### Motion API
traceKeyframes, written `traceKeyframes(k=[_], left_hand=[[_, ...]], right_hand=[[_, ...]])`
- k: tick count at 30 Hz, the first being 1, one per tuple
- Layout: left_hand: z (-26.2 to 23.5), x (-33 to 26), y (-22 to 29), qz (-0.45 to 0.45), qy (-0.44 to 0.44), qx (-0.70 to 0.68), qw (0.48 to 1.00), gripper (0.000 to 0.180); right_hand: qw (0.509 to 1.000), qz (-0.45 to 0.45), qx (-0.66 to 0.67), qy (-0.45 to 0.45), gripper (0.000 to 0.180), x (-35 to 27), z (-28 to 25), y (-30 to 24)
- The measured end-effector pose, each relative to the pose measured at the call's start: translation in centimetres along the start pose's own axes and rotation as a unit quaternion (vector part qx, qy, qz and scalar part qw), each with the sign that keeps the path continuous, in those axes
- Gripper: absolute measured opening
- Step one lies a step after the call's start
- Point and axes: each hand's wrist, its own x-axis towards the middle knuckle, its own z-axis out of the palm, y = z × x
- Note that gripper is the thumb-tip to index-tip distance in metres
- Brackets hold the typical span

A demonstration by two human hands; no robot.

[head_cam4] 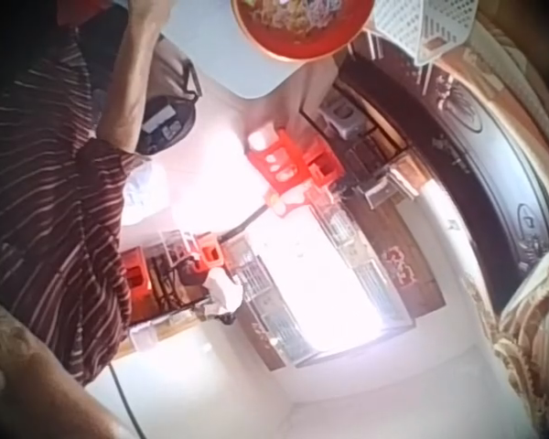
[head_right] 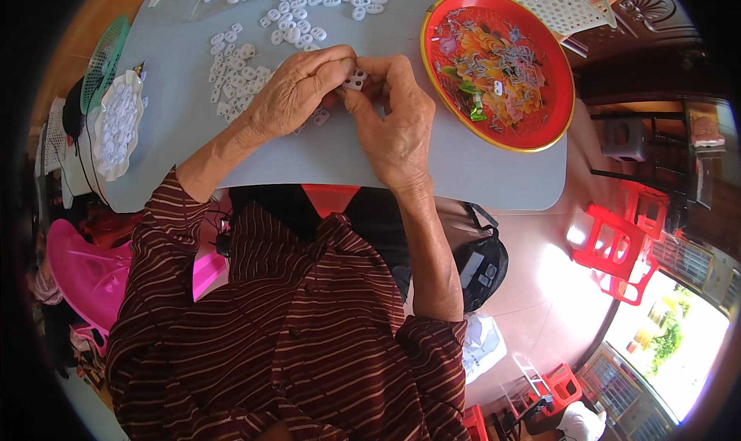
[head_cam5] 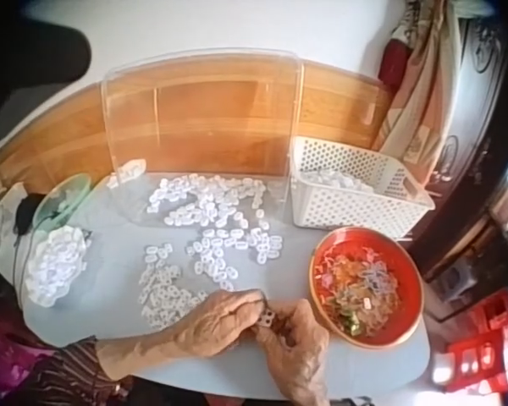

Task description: The recorder is manually assembling small white plastic components by inserting colorful plastic rings into them.

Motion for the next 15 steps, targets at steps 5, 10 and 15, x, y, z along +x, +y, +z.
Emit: traceKeyframes(k=[5,10,15], left_hand=[[0.4,-0.47,0.7,0.021,0.018,0.002,1.0,0.024],[0.68,-0.47,0.46,0.019,0.022,0.002,1.0,0.022],[0.37,-0.47,0.34,0.036,0.01,0.022,0.999,0.02]], right_hand=[[1.0,-0.009,-0.006,-0.002,0.025,-0.01,-0.26,-0.24],[1.0,0.002,0.018,0.004,0.023,-0.21,-0.33,-0.19],[1.0,0.012,0.006,0.011,0.02,-0.32,-0.27,-0.16]])
